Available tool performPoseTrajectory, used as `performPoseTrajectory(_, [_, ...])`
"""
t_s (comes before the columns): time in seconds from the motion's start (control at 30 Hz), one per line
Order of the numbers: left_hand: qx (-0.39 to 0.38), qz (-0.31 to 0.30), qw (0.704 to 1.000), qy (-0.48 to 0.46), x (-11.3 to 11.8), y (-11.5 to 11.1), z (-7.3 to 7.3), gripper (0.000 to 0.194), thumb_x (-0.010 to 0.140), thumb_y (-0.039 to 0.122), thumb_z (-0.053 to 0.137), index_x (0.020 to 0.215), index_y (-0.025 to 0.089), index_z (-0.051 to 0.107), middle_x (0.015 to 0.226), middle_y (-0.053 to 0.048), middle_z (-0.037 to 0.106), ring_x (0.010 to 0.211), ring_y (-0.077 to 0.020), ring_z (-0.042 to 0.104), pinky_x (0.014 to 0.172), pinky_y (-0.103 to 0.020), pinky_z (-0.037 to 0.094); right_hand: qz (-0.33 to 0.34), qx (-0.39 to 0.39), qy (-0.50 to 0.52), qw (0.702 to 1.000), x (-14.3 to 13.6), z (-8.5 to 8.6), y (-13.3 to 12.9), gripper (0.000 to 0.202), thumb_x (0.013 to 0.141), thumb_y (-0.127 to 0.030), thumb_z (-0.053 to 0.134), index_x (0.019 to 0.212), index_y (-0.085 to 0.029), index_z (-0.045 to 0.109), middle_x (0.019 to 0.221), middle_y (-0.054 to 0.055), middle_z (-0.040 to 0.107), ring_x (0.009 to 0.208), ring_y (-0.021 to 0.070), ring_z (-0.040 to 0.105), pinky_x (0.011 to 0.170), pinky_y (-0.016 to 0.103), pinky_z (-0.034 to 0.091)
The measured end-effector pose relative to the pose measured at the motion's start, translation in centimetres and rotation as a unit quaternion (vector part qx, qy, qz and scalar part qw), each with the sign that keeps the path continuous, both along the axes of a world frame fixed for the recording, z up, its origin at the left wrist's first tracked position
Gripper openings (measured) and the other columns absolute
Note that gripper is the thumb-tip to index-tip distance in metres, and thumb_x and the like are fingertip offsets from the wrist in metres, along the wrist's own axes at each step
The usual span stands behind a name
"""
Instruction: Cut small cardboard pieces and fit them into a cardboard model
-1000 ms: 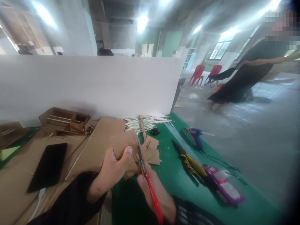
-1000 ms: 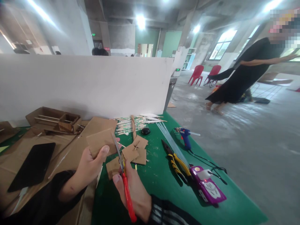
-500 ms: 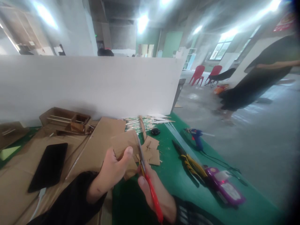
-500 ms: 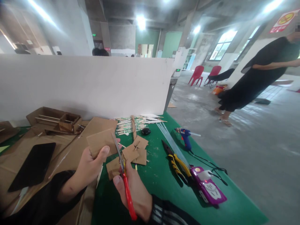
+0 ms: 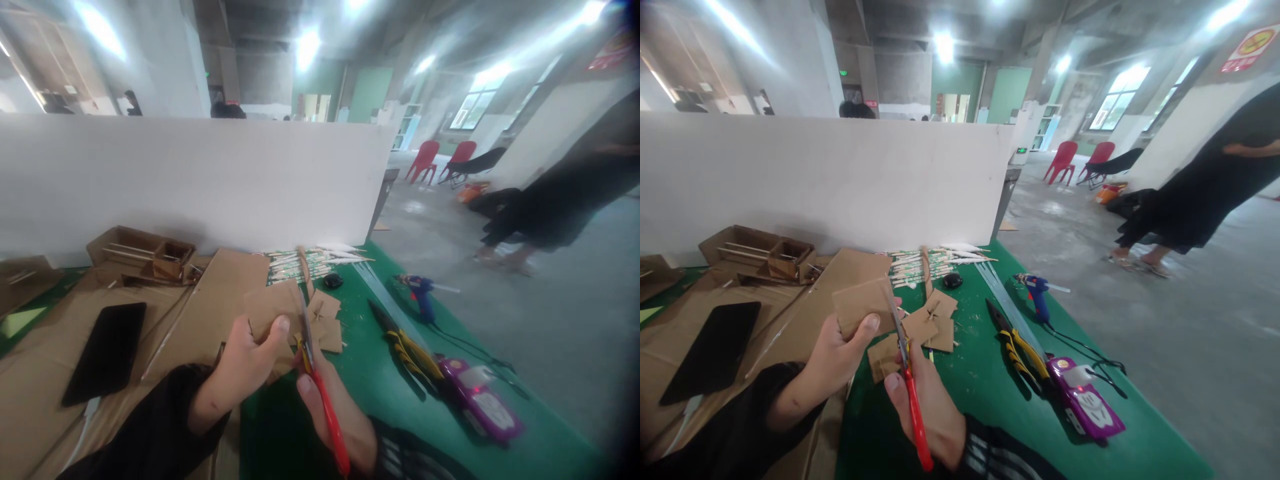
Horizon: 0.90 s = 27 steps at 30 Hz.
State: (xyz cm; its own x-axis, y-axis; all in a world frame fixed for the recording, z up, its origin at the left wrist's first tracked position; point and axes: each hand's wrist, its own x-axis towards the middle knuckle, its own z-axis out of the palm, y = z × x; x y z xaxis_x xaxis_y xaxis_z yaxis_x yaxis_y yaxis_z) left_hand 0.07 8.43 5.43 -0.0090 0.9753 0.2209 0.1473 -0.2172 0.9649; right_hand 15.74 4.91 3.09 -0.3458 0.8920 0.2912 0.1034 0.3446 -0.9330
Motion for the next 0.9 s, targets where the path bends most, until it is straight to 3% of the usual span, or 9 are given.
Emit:
performPoseTrajectory(0.17, [0.009,-0.012,1.000,-0.003,0.0,0.0,0.0,0.025,0.086,0.033,0.059,0.098,0.014,0.071,0.096,-0.008,0.074,0.093,-0.0246,0.069,0.089,-0.034,0.053,0.031,-0.004,0.009,0.999,-0.2,0.5,0.0,0.039,0.097,-0.041,0.041,0.128,-0.021,0.052,0.121,0.011,0.060,0.119,0.0280,0.051,0.109,0.048,0.034])
performPoseTrajectory(0.3, [0.009,-0.026,1.000,-0.008,0.1,-0.1,0.2,0.025,0.088,0.033,0.056,0.097,0.014,0.070,0.094,-0.007,0.075,0.090,-0.0237,0.069,0.086,-0.033,0.054,0.014,0.001,0.012,1.000,-0.4,0.2,0.0,0.038,0.096,-0.043,0.042,0.126,-0.023,0.054,0.123,0.010,0.059,0.121,0.0278,0.050,0.109,0.048,0.033])
performPoseTrajectory(0.6, [0.006,-0.007,1.000,0.004,0.2,-0.3,0.3,0.025,0.087,0.033,0.056,0.095,0.013,0.070,0.093,-0.007,0.075,0.090,-0.0228,0.070,0.087,-0.031,0.053,-0.003,-0.001,0.016,1.000,-0.4,-1.0,-0.1,0.041,0.095,-0.047,0.041,0.126,-0.021,0.049,0.097,0.007,0.063,0.089,0.0234,0.058,0.089,0.039,0.048])
performPoseTrajectory(0.7, [0.017,-0.014,1.000,0.007,0.2,-0.2,0.3,0.025,0.088,0.033,0.056,0.096,0.014,0.071,0.096,-0.006,0.075,0.092,-0.0225,0.069,0.087,-0.030,0.053,-0.025,-0.004,0.005,1.000,-0.2,-1.4,-0.1,0.038,0.094,-0.050,0.043,0.117,-0.022,0.055,0.087,0.005,0.061,0.082,0.0228,0.058,0.084,0.038,0.049])
performPoseTrajectory(0.9, [0.016,-0.018,1.000,0.012,0.2,-0.2,0.4,0.024,0.088,0.032,0.056,0.096,0.014,0.071,0.092,-0.006,0.075,0.089,-0.0217,0.070,0.086,-0.030,0.053,-0.011,0.012,-0.012,1.000,-0.2,-1.6,-0.2,0.036,0.097,-0.044,0.038,0.120,-0.021,0.053,0.096,0.007,0.060,0.087,0.0237,0.057,0.086,0.041,0.048])
